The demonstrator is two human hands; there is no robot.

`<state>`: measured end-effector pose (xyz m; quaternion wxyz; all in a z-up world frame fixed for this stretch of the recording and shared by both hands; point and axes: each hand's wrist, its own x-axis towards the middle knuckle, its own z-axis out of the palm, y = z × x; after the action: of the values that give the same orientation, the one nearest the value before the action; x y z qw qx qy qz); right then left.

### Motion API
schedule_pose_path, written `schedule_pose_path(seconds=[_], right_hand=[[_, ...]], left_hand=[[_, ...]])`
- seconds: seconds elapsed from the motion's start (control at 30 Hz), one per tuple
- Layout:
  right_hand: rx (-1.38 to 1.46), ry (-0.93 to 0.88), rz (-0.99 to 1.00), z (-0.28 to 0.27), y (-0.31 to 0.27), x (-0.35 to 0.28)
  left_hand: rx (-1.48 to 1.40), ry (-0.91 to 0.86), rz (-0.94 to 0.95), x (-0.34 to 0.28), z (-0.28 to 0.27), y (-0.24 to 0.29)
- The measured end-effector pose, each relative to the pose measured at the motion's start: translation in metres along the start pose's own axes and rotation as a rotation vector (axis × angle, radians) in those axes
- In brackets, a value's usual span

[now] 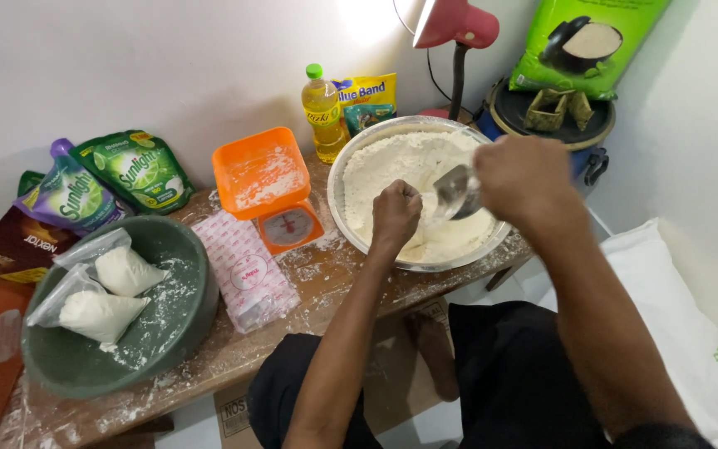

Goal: Scooping flour from a large bowl into small plastic bags and weighing them on a scale to ensure consistent portions.

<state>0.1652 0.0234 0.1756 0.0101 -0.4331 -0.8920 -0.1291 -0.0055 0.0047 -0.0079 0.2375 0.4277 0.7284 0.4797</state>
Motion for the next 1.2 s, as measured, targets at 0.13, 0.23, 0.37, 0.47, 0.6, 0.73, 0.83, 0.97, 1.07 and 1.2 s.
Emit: schedule_pose_path(seconds=[0.13, 0.23, 0.37, 0.47, 0.6, 0.73, 0.83, 0.97, 1.07, 1.2], right_hand=[[0.106, -0.148, 0.201, -0.023, 0.019, -0.019], [0.139, -0.138, 0.341, 0.039, 0.039, -0.005], [0.126, -0.082, 0.278, 0.140, 0.042, 0.023], [0.142, -0.112, 0.212, 0.161, 0.034, 0.028], [0.181, -0.120, 0.142, 0.190, 0.023, 0.041], [0.222, -0.157, 0.127, 0.170, 0.019, 0.031], [0.189, -0.173, 0.104, 0.182, 0.016, 0.032], [0.227, -0.175, 0.110, 0.191, 0.014, 0.034], [0.280, -0.168, 0.097, 0.177, 0.015, 0.034], [0.861, -0.153, 0.083, 0.128, 0.000, 0.018]], left_hand=[[0.019, 0.000, 0.010, -0.002, -0.007, 0.002], [0.084, -0.016, -0.001, -0.003, -0.012, 0.010], [0.084, -0.007, 0.014, 0.004, -0.005, 0.000], [0.087, -0.016, 0.011, -0.003, -0.011, 0.010], [0.089, -0.002, -0.001, -0.006, -0.014, 0.021], [0.081, -0.007, 0.003, -0.005, -0.013, 0.021], [0.069, -0.005, 0.001, -0.004, -0.012, 0.018], [0.055, 0.000, -0.003, -0.003, -0.011, 0.014], [0.053, -0.006, -0.003, 0.000, -0.011, 0.013], [0.057, -0.021, 0.003, 0.002, -0.012, 0.009]])
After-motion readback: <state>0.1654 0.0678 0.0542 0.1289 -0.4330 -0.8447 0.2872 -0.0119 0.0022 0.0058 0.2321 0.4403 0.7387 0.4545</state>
